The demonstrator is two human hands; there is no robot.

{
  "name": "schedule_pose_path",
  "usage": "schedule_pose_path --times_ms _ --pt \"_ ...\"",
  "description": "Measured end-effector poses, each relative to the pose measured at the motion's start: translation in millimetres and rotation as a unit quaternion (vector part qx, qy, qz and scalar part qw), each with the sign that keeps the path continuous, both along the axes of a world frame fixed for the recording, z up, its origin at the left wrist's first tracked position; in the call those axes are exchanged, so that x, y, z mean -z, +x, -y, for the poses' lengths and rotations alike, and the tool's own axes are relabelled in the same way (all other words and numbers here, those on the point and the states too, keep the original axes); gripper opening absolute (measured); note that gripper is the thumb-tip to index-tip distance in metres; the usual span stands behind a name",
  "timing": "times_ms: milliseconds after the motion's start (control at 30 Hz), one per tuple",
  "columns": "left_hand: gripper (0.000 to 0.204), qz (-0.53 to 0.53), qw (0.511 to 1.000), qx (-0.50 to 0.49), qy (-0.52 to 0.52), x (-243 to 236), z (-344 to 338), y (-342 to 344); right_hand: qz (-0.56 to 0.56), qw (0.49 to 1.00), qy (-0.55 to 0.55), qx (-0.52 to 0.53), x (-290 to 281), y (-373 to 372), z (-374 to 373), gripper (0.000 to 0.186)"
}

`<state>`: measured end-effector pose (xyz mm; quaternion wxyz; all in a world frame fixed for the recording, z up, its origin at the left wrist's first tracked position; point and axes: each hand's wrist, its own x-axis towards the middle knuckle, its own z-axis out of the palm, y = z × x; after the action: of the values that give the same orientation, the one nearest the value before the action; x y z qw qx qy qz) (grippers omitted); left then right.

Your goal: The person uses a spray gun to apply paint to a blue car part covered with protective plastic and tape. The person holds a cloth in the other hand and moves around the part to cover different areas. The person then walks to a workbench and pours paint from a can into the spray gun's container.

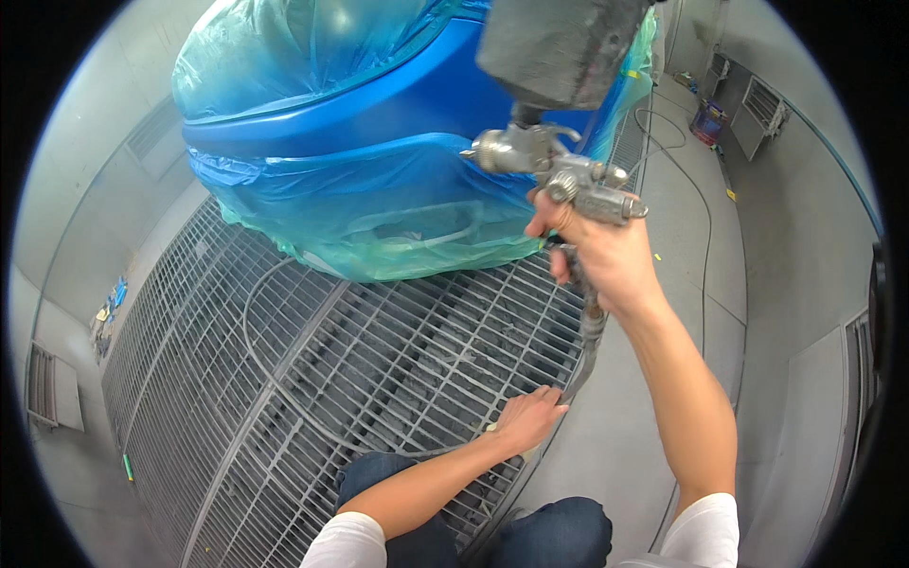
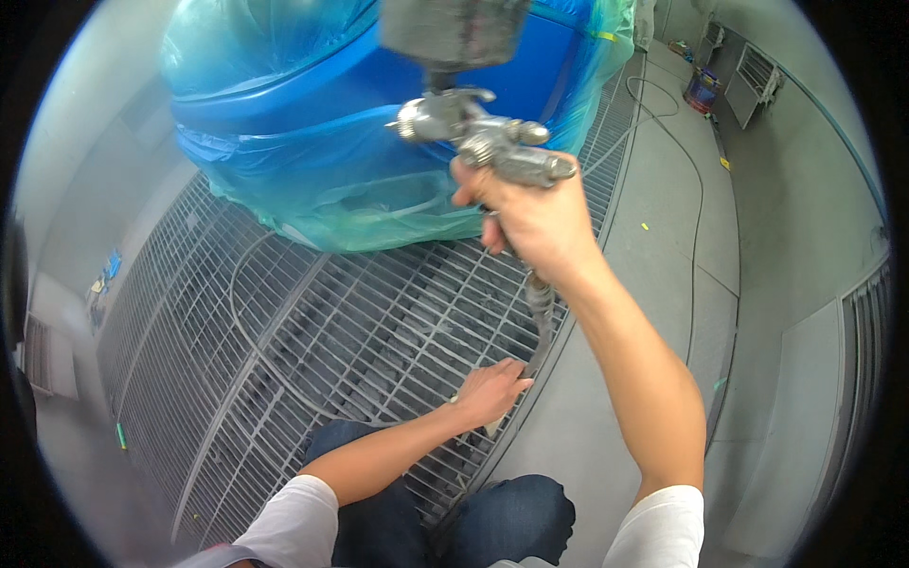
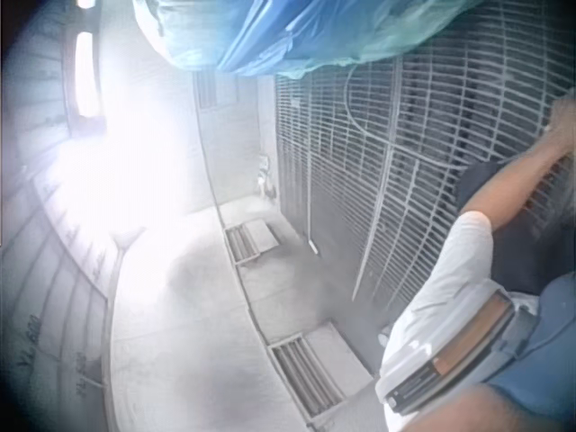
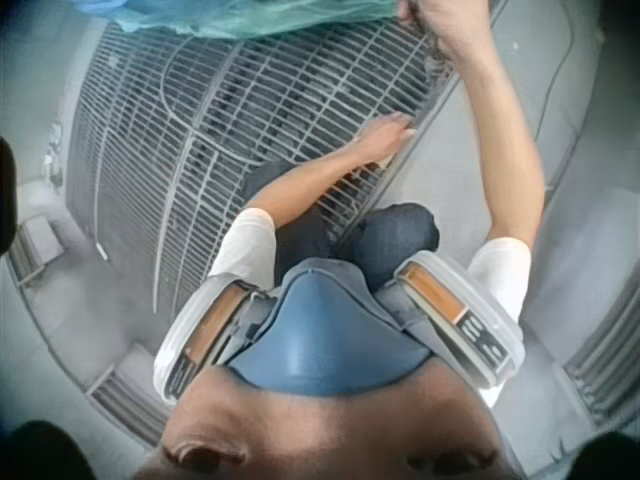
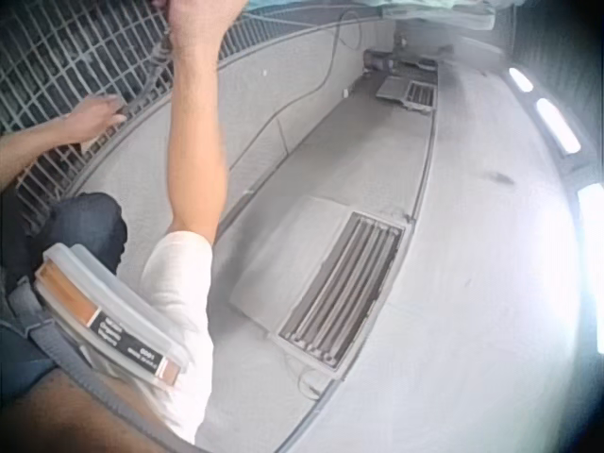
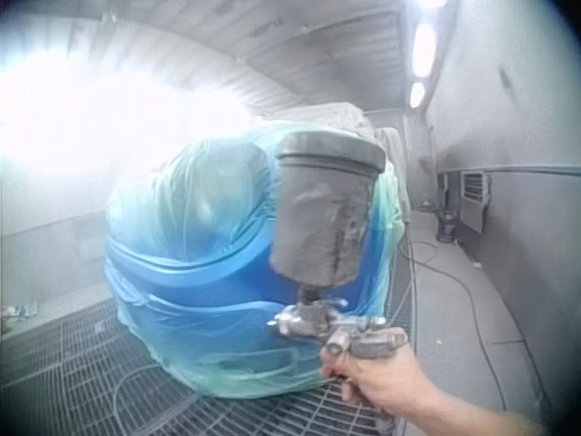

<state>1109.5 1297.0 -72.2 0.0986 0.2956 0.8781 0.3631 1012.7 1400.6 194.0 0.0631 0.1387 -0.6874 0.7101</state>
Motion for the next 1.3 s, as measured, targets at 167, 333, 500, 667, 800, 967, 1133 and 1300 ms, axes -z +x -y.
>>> schedule_pose_path --times_ms 167,333,500,667,800,967,1133,1300 --pt "0.032 0.027 0.998 0.043 -0.028 -6.2 -2.0 13.4 0.032 0.977 -0.033 0.210 18.0 -8.3 -58.9 0.026" --pt "0.029 0.076 0.995 0.030 -0.057 -5.2 25.4 22.7 0.035 0.923 -0.124 0.363 63.6 -17.3 -98.0 0.021" --pt "0.030 0.077 0.991 0.034 -0.102 -0.1 41.8 28.2 0.053 0.960 -0.206 0.184 104.2 -7.7 -109.9 0.027" --pt "0.031 0.048 0.994 0.002 -0.099 0.9 41.9 22.0 0.039 0.923 -0.207 0.322 125.4 -39.3 -115.9 0.024" --pt "0.030 0.124 0.982 -0.025 -0.141 2.3 53.5 6.8 0.035 0.895 -0.157 0.416 130.5 -39.6 -104.6 0.021" --pt "0.031 0.163 0.977 0.065 -0.125 7.6 55.0 20.9 0.009 0.944 -0.094 0.315 96.1 -2.5 -31.9 0.024" --pt "0.025 0.179 0.980 0.022 -0.081 21.0 63.8 4.3 -0.032 0.982 0.022 0.186 56.2 21.7 80.6 0.020" --pt "0.025 0.172 0.985 -0.032 -0.005 36.2 113.9 -30.6 -0.100 0.987 0.098 0.078 51.5 8.8 201.9 0.022"
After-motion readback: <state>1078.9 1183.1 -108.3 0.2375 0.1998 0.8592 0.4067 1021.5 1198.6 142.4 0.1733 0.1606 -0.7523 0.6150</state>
